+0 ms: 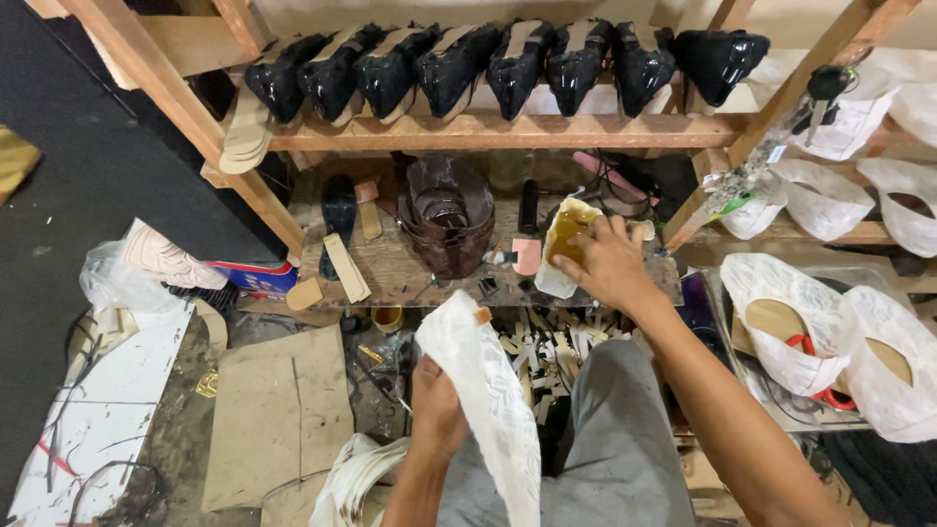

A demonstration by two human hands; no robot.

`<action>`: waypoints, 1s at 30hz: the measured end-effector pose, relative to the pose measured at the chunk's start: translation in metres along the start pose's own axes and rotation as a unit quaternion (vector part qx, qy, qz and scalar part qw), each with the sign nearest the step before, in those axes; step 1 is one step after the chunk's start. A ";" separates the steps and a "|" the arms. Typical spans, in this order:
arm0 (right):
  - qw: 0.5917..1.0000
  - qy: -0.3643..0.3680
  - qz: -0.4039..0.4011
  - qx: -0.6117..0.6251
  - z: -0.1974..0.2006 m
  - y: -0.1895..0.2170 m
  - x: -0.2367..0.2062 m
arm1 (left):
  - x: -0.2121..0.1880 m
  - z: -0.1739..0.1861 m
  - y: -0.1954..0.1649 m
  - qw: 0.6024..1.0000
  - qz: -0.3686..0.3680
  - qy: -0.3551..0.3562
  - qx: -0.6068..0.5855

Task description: The person sits on the floor of a shoe workshop and applies glue by hand from a container to the edges of white lace shoe upper pieces, pinching and folding the fabric edges as they work. They finish each upper and set it with a stack of completed pieces, at one point reaching to place a piece among others on the floor.

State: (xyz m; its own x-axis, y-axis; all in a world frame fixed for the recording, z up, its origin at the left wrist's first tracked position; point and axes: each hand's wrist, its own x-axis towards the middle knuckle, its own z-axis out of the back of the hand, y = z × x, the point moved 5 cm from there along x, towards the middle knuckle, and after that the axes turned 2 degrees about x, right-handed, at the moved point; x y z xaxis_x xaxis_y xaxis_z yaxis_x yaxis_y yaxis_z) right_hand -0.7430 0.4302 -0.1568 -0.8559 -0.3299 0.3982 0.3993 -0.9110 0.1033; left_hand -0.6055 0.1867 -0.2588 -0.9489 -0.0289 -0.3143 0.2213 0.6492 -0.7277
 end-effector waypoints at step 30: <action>0.904 -0.028 0.124 0.408 0.084 0.103 -0.102 | 0.020 0.014 0.025 0.985 -0.153 -0.071 0.024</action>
State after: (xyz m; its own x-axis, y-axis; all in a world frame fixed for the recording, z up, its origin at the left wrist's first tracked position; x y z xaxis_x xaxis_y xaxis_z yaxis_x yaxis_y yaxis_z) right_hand -0.5871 0.3909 -0.1106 -0.6985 -0.4653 0.5437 0.7050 -0.3169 0.6345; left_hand -0.6159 0.1911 -0.2917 -0.9325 -0.3262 -0.1553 -0.0568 0.5569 -0.8287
